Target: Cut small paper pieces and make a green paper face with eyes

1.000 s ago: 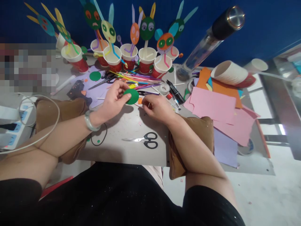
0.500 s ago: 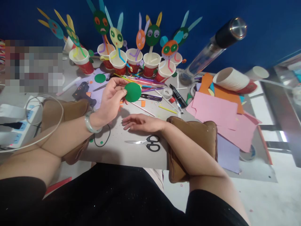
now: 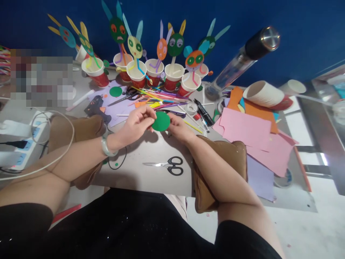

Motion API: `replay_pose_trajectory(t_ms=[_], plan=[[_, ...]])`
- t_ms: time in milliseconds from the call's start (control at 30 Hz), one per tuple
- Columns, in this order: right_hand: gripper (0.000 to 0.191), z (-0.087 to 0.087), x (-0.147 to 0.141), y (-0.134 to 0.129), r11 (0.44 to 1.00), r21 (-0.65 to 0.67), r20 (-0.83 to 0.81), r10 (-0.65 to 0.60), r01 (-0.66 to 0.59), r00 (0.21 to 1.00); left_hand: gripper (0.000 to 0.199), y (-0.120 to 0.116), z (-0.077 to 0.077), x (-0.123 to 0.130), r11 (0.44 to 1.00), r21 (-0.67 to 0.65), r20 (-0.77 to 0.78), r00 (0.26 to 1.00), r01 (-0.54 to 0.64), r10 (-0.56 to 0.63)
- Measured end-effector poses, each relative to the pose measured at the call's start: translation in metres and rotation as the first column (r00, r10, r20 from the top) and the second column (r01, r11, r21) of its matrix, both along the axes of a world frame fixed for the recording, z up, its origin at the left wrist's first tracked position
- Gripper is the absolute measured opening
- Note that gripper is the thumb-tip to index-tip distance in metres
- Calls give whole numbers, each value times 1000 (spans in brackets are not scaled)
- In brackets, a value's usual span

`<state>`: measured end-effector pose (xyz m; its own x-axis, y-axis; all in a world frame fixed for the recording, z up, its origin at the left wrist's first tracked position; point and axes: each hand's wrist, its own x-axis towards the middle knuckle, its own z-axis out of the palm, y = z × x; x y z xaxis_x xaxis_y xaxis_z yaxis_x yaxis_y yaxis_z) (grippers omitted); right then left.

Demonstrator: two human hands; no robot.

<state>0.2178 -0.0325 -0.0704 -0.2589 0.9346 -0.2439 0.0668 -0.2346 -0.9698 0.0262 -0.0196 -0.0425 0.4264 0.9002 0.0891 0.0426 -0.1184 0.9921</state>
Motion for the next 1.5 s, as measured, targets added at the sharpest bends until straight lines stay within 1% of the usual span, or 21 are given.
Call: replay_pose_trajectory(t_ms=[33,67,167,200,267,300,367,467,600,667,700,767,800,833,967,1033,1100,1167,1200,1367,1500], plan=[[38,0,2,2,999,1,6,-32,32,999,11,-2,-1,0,998,-32,-12,998,59,-60],[38,2,5,2,999,-34,-2,0,0,1000,12,-4,-2,1,991,-58,-38,992,118,-120],[35,7,8,2,981,-104,11,166,-164,986,16,-6,-10,1,967,-45,-191,948,249,-253],[34,8,9,2,983,-83,45,169,-165,985,17,-6,-13,0,959,-9,-259,926,283,-275],[34,11,10,3,995,-35,104,96,-93,990,20,-3,-18,0,931,56,-402,862,360,-309],[36,11,11,4,998,-25,124,58,-56,991,22,-2,-19,-1,914,67,-466,823,400,-326],[39,13,14,5,999,-16,185,48,-46,982,25,0,-20,-2,886,77,-565,752,457,-339],[35,15,17,4,989,81,385,82,-122,919,26,-3,-14,-4,863,150,-698,670,482,-252],[22,21,21,1,954,161,565,121,-252,816,29,-19,0,-3,820,251,-868,494,514,-44],[21,24,22,0,942,167,607,134,-291,784,30,-30,3,0,749,320,-902,429,580,52],[22,24,23,0,939,171,621,134,-300,772,31,-35,4,1,703,356,-905,416,616,94],[25,25,23,0,933,170,637,141,-317,757,33,-41,2,4,618,431,-890,422,657,172],[25,25,24,0,929,166,642,152,-330,752,34,-43,0,5,597,453,-884,421,662,205],[24,25,24,0,925,159,646,167,-345,745,33,-44,-2,6,591,459,-884,409,664,227],[23,23,24,0,905,134,673,217,-404,708,32,-45,-6,6,631,391,-920,301,670,251],[21,22,23,0,903,141,689,205,-406,695,35,-47,-7,5,604,437,-899,297,667,322],[20,20,21,-1,905,155,702,181,-395,689,36,-53,-8,5,533,506,-859,339,679,383],[20,18,19,-1,908,170,705,159,-382,692,36,-60,-11,5,474,532,-842,379,702,383],[20,16,19,-1,910,179,703,149,-375,696,36,-63,-13,6,463,527,-845,383,713,373],[22,9,21,1,912,199,687,131,-359,714,36,-70,-22,10,501,453,-888,327,737,323],[24,8,22,1,917,195,672,133,-348,728,36,-68,-26,11,519,442,-897,362,732,253]])
